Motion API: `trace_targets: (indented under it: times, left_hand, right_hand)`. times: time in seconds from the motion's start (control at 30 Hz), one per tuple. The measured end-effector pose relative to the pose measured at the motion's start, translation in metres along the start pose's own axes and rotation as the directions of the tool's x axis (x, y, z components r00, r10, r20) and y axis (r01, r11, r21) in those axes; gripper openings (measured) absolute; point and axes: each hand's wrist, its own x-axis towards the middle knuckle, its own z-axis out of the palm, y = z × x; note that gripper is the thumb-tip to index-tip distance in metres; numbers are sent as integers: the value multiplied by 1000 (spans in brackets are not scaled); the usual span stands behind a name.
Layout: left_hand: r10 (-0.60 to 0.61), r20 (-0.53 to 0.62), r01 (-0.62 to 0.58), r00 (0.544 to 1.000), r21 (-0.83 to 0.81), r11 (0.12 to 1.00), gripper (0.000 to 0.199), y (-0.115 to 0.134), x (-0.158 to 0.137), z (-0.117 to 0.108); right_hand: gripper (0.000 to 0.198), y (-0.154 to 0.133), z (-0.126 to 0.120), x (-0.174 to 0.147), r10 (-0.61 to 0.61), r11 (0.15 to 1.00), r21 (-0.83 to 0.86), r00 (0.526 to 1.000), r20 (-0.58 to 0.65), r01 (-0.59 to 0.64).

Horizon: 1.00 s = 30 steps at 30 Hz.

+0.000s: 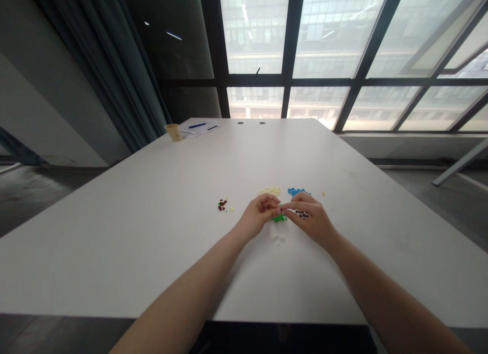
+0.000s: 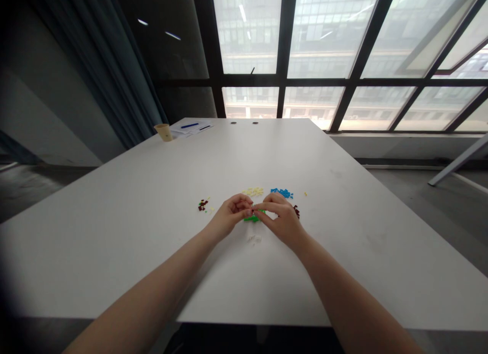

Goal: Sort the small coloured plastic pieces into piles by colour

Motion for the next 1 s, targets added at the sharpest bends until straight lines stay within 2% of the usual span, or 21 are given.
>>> trace_targets:
  times: [0.13, 0.23, 0.3, 0.37, 0.43, 0.47, 0.53, 0.6, 0.67, 0.8, 0.93, 1.0]
  left_hand:
    - [3, 4, -3, 1000, 24, 1000, 29, -2, 1, 0]
    - [7, 1, -7, 1000, 88, 996, 28, -3, 3, -3]
    - [26, -37, -19, 999, 186, 982, 25, -2, 5, -10]
    - [75, -116, -30, 990, 352, 936, 22, 0, 8, -20]
    - [158, -216, -13, 964, 554, 833, 19, 4, 9, -33]
    - [204, -257, 7, 945, 637, 770, 17, 5, 9, -40]
    - [267, -297, 40, 917, 733, 679, 17, 8, 10, -51]
    - [290, -318, 60, 903, 760, 647, 18, 10, 10, -60]
    - [287, -348, 86, 892, 755, 650, 19, 9, 12, -65]
    - [254, -383, 127, 888, 736, 665, 19, 5, 16, -66]
    - [254, -396, 134, 883, 730, 671, 19, 3, 20, -72]
    - [261, -447, 181, 856, 731, 658, 18, 5, 19, -81]
  right_hand:
    - [12, -2, 2, 1, 9, 1000, -10, 1000, 20, -9]
    - [13, 2, -9, 4, 66, 996, -60, 998, 9, -65]
    - [15, 14, -26, 7, 150, 977, -147, 988, -45, -155]
    - [18, 33, -49, 6, 282, 908, -289, 952, -118, -304]
    - [18, 56, -72, 2, 476, 767, -435, 873, -106, -471]
    - [18, 67, -81, -2, 580, 686, -492, 811, -75, -536]
    - [17, 86, -95, -10, 725, 575, -571, 688, 23, -586]
    - [15, 99, -100, -17, 800, 513, -607, 594, 82, -607]
    - [15, 105, -101, -21, 827, 488, -612, 553, 98, -622]
    - [14, 109, -100, -23, 825, 508, -580, 553, 115, -637]
    - [14, 110, -102, -23, 793, 556, -539, 599, 114, -633]
    - [15, 109, -104, -22, 784, 556, -533, 615, 82, -638]
